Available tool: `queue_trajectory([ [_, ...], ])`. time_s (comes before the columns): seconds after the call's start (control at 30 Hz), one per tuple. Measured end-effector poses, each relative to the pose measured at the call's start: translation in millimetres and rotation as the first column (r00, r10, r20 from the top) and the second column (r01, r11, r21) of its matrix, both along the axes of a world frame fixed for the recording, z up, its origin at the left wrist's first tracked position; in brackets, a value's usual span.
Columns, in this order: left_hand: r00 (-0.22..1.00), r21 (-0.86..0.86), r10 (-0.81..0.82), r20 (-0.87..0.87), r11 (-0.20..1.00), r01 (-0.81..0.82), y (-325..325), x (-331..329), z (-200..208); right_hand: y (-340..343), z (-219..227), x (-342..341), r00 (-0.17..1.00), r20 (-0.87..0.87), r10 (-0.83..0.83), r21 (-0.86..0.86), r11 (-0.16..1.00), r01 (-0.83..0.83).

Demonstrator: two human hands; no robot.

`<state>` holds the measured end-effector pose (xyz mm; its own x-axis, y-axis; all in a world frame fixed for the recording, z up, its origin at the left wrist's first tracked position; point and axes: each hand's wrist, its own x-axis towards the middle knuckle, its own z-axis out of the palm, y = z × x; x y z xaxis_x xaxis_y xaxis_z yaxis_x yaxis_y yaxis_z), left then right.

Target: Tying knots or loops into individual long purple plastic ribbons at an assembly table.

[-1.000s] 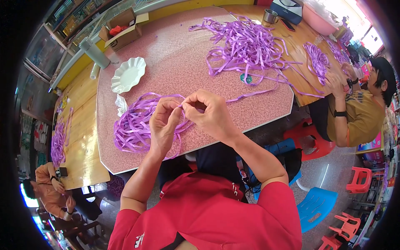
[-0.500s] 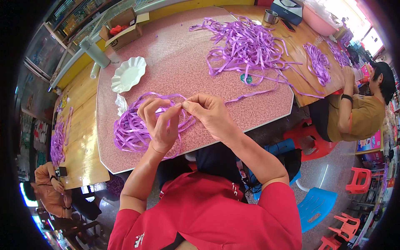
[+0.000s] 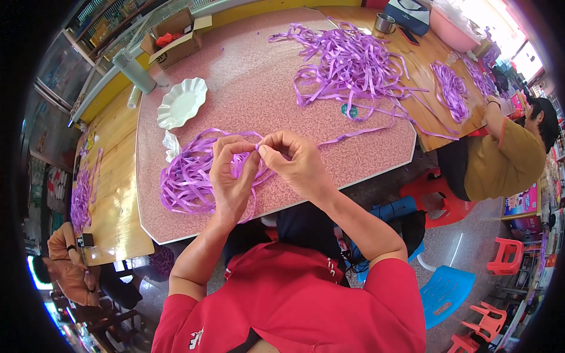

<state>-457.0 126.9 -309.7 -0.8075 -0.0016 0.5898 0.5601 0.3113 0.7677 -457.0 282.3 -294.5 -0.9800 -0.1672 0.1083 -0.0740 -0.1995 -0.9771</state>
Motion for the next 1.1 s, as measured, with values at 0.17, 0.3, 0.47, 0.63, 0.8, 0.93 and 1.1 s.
queue_trajectory([
  [0.17, 0.999, 0.053, -0.037, 0.027, 0.998, 0.035, -1, 3, 1, -5, -7, 0, 0.984, -0.152, -0.093, 0.014, 0.995, 0.096],
  [0.3, 0.983, 0.187, -0.123, 0.137, 0.978, 0.096, -3, 0, -4, 1, -8, -3, 0.936, -0.347, -0.065, 0.165, 0.978, 0.129],
  [0.47, 0.999, 0.112, -0.026, 0.047, 0.993, 0.02, 2, -1, -5, 1, 0, 0, 1.0, -0.003, 0.021, -0.016, 1.0, -0.021],
  [0.63, 0.996, 0.012, 0.051, -0.067, 0.999, -0.051, 3, -7, -8, 0, 2, 2, 0.999, 0.047, 0.006, 0.012, 1.0, -0.007],
  [0.8, 1.0, 0.116, -0.015, 0.013, 0.993, 0.014, 3, -8, -9, 1, 1, 2, 0.941, -0.333, -0.055, 0.275, 0.949, 0.152],
  [0.93, 0.999, 0.094, -0.012, -0.029, 0.995, 0.015, 5, -8, -11, 4, 0, 1, 0.856, -0.513, -0.066, 0.353, 0.893, 0.28],
  [1.1, 0.999, 0.083, -0.008, -0.036, 0.996, 0.011, 4, -8, -11, 8, 8, 5, 0.857, -0.512, -0.053, 0.463, 0.824, 0.327],
])
